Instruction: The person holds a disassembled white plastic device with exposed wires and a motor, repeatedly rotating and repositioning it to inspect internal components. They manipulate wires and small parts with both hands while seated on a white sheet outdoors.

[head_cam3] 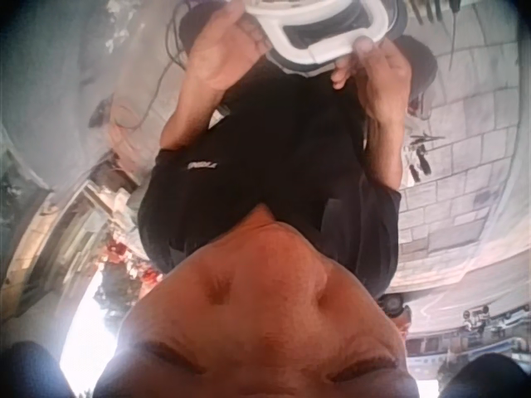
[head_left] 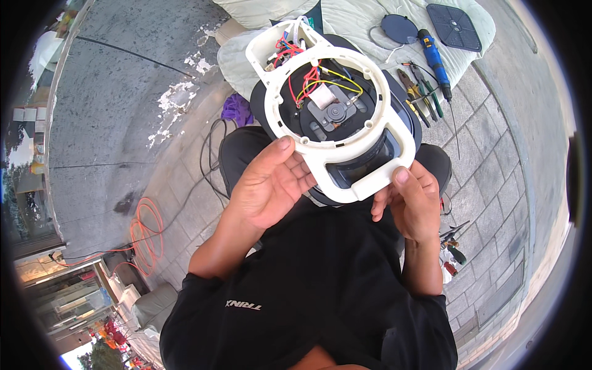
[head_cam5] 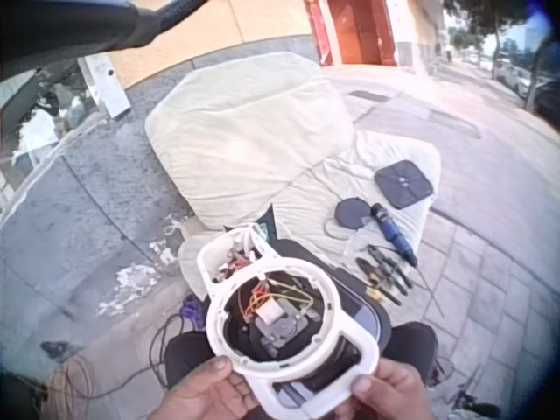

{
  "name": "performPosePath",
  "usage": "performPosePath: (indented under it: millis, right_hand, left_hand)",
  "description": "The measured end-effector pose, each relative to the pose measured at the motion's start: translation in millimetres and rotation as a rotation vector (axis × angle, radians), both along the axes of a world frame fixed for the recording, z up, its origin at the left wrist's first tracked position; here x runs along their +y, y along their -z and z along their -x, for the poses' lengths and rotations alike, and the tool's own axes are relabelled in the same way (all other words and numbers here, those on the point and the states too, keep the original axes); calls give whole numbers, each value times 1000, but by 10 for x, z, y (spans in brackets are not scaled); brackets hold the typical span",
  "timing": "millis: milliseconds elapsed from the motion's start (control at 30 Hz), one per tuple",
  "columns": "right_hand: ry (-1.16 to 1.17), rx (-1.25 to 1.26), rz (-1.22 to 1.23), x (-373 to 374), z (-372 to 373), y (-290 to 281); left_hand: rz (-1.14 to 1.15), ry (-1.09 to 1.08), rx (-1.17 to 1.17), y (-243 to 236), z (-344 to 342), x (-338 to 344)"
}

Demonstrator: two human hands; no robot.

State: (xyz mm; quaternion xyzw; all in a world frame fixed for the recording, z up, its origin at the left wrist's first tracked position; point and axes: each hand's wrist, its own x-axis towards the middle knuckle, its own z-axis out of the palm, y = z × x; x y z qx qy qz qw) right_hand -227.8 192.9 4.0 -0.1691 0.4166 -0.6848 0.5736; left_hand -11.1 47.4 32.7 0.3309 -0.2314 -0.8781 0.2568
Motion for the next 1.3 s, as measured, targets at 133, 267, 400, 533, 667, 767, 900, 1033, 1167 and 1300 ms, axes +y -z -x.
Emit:
performPosePath:
  millis: [133,267,400,533,667,767,900,1033,1167,1300]
  right_hand:
    - [-3,10,-10,11,3,12]
    - [-1,18,-10,27,-4,40]
    - [0,35,-20,41,-3,48]
    - [14,70,-55,61,37,58]
    - [2,122,-123,71,80,49]
    - [-3,136,-168,77,72,19]
    - [-27,201,-234,112,99,12]
    - [-37,227,-257,103,104,1]
    - [-38,301,-267,114,101,58]
    - [-67,257,-261,117,130,9]
  left_hand:
    - [-4,25,10,17,-18,-6]
    - [-20,37,51,32,-35,-10]
    - [-36,22,90,66,-22,4]
    - [-62,25,113,136,-22,17]
    - [-53,17,90,159,-7,35]
    - [-50,9,92,210,-24,62]
    - [-63,10,80,251,-28,72]
    - [-72,44,77,244,-39,27]
    - [-64,63,76,241,-36,12]
    - [-68,74,93,284,-82,1]
